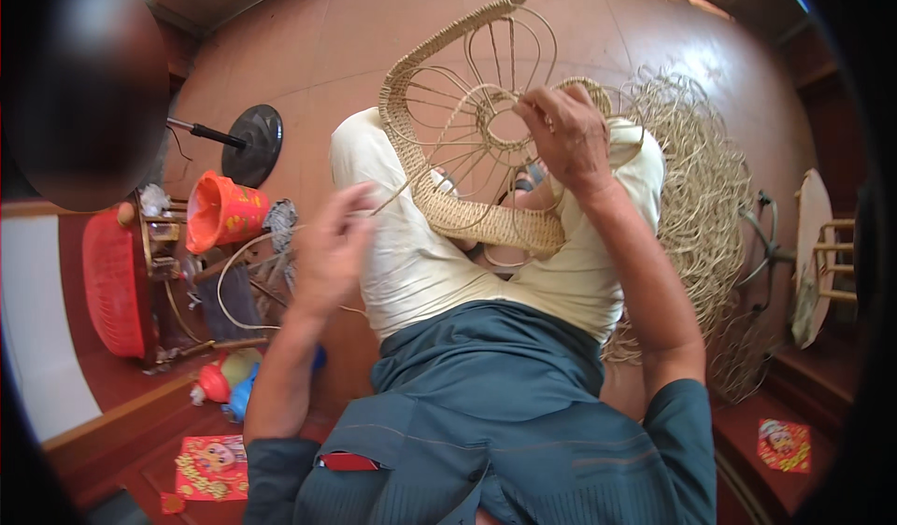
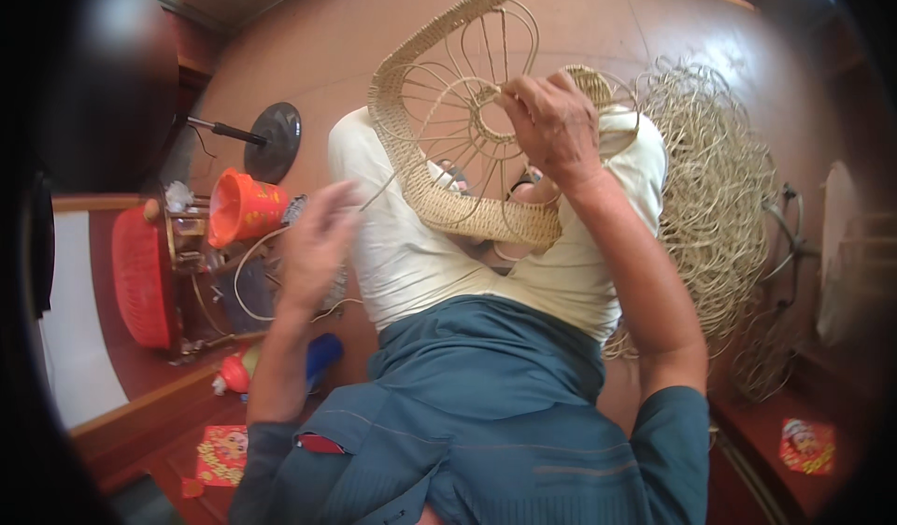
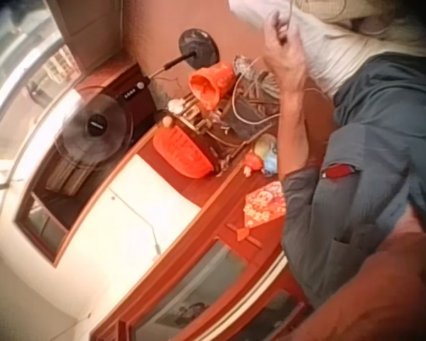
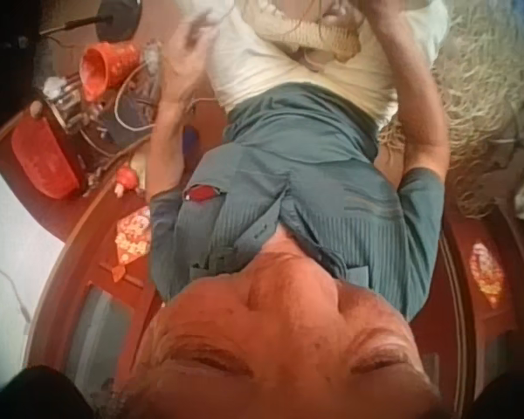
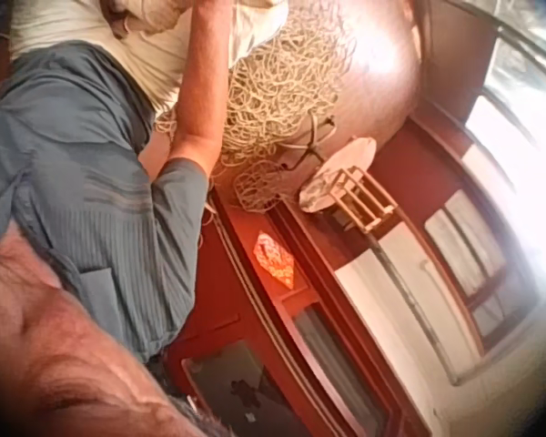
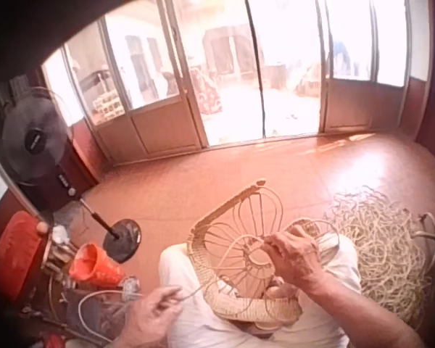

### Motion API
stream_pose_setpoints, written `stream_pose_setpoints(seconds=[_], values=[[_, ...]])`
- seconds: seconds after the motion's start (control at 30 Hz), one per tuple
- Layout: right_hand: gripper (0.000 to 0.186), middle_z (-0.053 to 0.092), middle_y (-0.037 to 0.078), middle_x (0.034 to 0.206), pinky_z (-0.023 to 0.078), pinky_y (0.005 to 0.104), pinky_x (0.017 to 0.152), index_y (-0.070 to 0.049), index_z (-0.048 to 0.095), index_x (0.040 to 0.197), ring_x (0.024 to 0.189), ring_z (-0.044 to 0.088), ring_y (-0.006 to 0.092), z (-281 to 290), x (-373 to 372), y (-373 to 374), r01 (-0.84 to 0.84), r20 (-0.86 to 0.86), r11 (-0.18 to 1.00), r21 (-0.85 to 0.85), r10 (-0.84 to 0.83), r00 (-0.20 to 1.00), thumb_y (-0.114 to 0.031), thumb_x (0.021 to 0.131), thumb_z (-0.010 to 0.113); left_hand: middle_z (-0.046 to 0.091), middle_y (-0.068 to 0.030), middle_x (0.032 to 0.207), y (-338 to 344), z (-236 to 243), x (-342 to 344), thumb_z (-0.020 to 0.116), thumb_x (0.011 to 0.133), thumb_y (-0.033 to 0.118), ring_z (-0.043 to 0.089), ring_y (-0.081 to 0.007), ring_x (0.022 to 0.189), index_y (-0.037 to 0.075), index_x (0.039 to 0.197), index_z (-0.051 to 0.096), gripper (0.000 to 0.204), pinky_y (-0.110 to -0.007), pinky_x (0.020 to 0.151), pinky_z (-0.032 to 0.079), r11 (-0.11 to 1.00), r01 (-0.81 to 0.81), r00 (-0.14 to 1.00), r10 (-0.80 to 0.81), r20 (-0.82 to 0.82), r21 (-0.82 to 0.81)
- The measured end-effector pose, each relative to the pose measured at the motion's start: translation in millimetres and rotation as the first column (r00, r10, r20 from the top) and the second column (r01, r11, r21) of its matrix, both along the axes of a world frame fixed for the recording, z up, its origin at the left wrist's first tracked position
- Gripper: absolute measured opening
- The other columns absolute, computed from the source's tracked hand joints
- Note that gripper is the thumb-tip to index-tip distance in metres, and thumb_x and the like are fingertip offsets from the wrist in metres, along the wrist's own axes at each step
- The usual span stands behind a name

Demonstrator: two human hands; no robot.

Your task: Weaving a basket using wicker or similar natural fibers.

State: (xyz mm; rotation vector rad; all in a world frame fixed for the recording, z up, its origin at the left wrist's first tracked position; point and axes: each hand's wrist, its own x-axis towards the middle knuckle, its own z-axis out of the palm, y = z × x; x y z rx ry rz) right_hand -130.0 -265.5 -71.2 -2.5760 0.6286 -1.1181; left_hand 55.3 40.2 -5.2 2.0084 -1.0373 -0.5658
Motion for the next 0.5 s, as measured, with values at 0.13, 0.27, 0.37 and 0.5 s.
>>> stream_pose_setpoints(seconds=[0.13,0.27,0.37,0.5], values=[[0.013,0.075,0.004,0.091,0.054,0.0422,0.084,-0.012,0.074,0.095,0.091,0.067,0.0288,3.1,3.4,6.5,-0.034,-0.045,0.998,-0.047,0.032,0.998,-0.023,0.093,0.081,0.070,-0.0206,0.142,-87.5,-20.1,-64.0,0.069,0.104,0.007,0.075,-0.0150,0.089,0.007,0.167,0.040,0.070,-0.032,0.084,0.059,0.973,0.098,0.931,-0.163,-0.328,-0.208],[0.009,0.075,0.005,0.090,0.054,0.0427,0.087,-0.012,0.074,0.094,0.094,0.067,0.0293,1.2,3.6,9.8,0.043,-0.059,0.998,-0.040,-0.046,0.997,-0.019,0.091,0.079,0.064,-0.0218,0.151,-138.3,-45.9,-74.7,0.067,0.101,0.003,0.069,-0.0112,0.091,0.003,0.169,0.034,0.075,-0.029,0.087,0.058,0.948,0.012,0.943,-0.118,-0.313,-0.319],[0.008,0.075,0.005,0.090,0.054,0.0431,0.088,-0.012,0.074,0.095,0.095,0.068,0.0296,0.3,3.3,8.4,0.074,-0.064,0.996,-0.050,-0.077,0.995,-0.018,0.090,0.078,0.061,-0.0266,0.155,-147.0,-57.6,-77.2,0.063,0.099,-0.001,0.072,-0.0156,0.087,0.006,0.173,0.025,0.083,-0.033,0.085,0.061,0.927,0.076,0.965,-0.161,-0.206,-0.368],[0.010,0.076,0.006,0.092,0.053,0.0443,0.090,-0.011,0.075,0.096,0.095,0.068,0.0306,4.9,0.9,6.5,0.047,-0.088,0.999,0.013,-0.046,0.995,-0.017,0.088,0.076,0.059,-0.0265,0.158,-156.5,-69.4,-78.8,0.060,0.100,-0.001,0.074,-0.0188,0.085,0.009,0.176,0.015,0.089,-0.037,0.083,0.062,0.910,0.168,0.965,-0.230,-0.124,-0.378]])
